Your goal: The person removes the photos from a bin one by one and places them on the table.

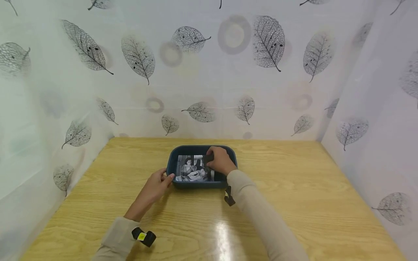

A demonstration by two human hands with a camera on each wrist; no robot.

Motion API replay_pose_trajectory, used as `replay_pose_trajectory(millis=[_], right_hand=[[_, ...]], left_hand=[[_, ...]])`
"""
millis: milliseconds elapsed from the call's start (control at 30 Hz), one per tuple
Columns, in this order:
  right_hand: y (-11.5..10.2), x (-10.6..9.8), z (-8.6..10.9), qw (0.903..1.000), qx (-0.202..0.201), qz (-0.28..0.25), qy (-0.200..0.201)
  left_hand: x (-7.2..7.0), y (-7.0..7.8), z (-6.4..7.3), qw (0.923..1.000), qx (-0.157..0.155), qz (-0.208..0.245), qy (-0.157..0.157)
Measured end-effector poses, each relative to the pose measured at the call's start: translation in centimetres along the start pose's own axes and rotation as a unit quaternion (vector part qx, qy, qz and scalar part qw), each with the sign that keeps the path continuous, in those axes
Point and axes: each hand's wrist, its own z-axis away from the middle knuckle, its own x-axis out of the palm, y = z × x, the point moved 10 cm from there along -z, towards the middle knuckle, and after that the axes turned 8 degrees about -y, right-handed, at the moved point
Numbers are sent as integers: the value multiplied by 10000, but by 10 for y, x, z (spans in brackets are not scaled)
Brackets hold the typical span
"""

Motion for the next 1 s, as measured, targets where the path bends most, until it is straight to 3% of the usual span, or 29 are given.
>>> replay_pose_trajectory(millis=[433, 667, 1000], right_hand=[[12, -21, 1, 9946, 331, -958, 203], [14, -39, 8, 9820, 445, -1828, 154], [26, -90, 27, 9821, 586, -1764, 294]], left_hand=[[0, 1, -2, 9999, 24, -106, 31], [1, 0, -2, 9999, 50, -101, 6], [3, -1, -2, 9999, 70, -82, -24]])
